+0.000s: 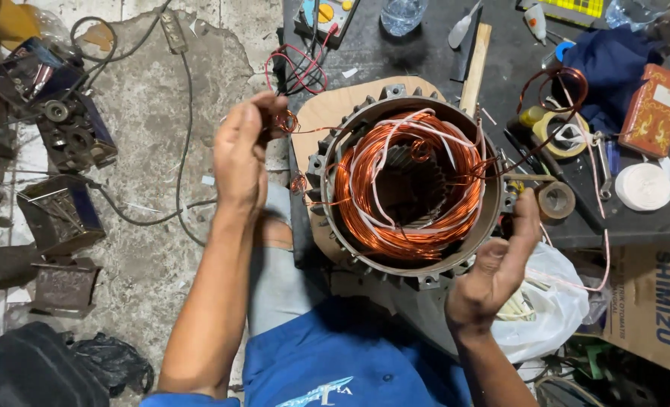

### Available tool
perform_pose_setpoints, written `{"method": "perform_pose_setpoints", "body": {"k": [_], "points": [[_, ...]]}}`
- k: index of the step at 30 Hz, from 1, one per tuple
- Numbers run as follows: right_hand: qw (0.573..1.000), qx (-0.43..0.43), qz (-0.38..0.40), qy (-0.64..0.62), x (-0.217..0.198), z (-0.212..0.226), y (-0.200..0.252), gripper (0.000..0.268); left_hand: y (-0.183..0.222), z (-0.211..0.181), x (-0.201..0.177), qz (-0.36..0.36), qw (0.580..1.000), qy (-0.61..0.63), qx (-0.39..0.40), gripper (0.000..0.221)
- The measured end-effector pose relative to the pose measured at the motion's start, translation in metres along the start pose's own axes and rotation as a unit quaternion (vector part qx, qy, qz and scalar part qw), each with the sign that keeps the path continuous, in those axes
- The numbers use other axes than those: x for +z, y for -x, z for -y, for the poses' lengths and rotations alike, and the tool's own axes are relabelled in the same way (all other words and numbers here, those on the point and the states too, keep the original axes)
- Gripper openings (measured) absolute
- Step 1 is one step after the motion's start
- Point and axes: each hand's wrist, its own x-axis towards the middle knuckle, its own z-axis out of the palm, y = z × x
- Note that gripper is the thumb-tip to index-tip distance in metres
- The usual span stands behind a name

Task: Repairing an electric motor by manually arranging and securing copper windings within the stator slots.

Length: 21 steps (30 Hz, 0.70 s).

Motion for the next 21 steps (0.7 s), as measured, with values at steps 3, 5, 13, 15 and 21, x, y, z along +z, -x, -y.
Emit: {"method": "perform_pose_setpoints", "body": {"k": [3,5,13,15,21], "points": [[0.998,-0.004,-0.022,-0.057,0.017,0.001,-0.002,0.075,-0.020,0.023,0.024,0.075,0.997,0.002,0.001,0.052],[0.998,-0.010,-0.030,-0.051,0.021,-0.002,-0.002,0.081,-0.028,0.037,0.029,0.120,0.990,0.072,-0.014,0.066],[0.988,0.014,-0.089,-0.125,0.034,-0.012,-0.004,0.069,-0.036,0.067,0.034,0.168,0.977,0.126,-0.036,0.082],[0.953,0.068,-0.105,-0.278,0.037,-0.019,-0.004,0.057,-0.031,0.064,0.035,0.156,0.984,-0.084,-0.035,0.042],[0.972,0.141,-0.067,-0.175,0.033,0.020,-0.019,0.055,-0.010,0.039,0.040,0.121,0.987,-0.094,-0.039,0.046]]}}
